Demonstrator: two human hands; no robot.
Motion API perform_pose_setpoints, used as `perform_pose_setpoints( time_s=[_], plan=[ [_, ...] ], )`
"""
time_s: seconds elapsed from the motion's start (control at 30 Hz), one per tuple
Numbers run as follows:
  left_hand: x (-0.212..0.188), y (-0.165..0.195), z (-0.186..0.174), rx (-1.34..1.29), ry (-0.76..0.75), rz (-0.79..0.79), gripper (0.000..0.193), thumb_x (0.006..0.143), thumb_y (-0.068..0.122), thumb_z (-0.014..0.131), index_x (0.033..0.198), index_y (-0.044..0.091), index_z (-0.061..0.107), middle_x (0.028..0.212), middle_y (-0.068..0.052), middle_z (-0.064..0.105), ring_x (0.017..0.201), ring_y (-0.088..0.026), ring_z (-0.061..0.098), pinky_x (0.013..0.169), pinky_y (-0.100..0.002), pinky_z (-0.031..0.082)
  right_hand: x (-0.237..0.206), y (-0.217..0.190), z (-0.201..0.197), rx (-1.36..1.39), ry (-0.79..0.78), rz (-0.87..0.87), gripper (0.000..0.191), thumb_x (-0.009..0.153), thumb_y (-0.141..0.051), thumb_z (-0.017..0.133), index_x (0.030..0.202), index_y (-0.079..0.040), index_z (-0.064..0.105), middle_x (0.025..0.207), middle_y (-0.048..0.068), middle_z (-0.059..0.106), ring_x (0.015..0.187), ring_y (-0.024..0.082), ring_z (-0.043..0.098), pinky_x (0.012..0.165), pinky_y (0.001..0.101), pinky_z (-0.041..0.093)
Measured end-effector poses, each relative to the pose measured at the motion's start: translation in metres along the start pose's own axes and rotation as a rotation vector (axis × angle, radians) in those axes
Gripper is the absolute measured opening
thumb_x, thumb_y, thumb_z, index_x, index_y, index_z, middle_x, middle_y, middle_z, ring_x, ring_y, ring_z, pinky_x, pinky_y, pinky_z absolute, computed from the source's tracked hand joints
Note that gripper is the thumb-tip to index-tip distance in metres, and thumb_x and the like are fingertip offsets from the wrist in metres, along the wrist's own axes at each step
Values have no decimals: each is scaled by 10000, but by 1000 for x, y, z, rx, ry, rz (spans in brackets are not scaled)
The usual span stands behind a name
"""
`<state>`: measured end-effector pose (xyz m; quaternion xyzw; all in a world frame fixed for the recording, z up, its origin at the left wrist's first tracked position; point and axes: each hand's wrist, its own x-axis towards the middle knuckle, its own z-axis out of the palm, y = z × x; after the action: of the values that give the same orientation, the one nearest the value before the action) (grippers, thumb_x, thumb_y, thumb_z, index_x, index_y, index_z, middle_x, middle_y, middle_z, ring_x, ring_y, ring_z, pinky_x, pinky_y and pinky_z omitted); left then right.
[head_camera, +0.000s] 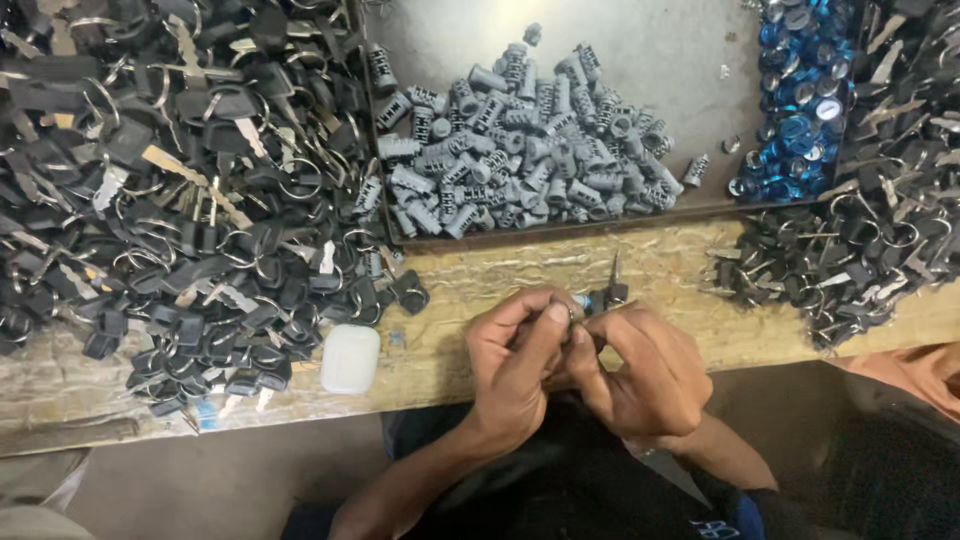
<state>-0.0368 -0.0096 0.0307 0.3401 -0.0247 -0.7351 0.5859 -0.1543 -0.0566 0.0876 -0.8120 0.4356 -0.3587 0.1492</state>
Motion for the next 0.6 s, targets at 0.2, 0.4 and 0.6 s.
perform_pose_setpoints(
  time_s=[0.2, 0.4, 0.6],
  plan=[
    [-12, -7, 4, 221, -5, 80, 129, 1047, 55, 635, 1084, -53, 695, 881, 24, 636, 718, -5, 515, 610, -179, 397, -12, -6, -17, -27, -23, -14, 160, 869, 74, 760, 945, 91, 619, 768, 152, 649, 635, 282, 653, 568, 369, 525],
    [-19, -13, 4, 254, -11, 129, 126, 1036, 50, 634, 1093, -48, 689, 935, 25, 661, 777, -16, 550, 656, -192, 432, -29, -2, -20, -55, -53, -27, 149, 878, 58, 754, 941, 62, 619, 783, 159, 635, 639, 300, 643, 558, 385, 515],
    [-22, -14, -3, 330, -20, 80, 122, 1050, 55, 634, 1087, -46, 690, 852, 31, 645, 687, -9, 519, 569, -191, 379, -33, -2, -20, -20, -42, -15, 143, 876, 75, 742, 947, 83, 618, 768, 142, 642, 619, 270, 642, 544, 374, 514]
  ],
)
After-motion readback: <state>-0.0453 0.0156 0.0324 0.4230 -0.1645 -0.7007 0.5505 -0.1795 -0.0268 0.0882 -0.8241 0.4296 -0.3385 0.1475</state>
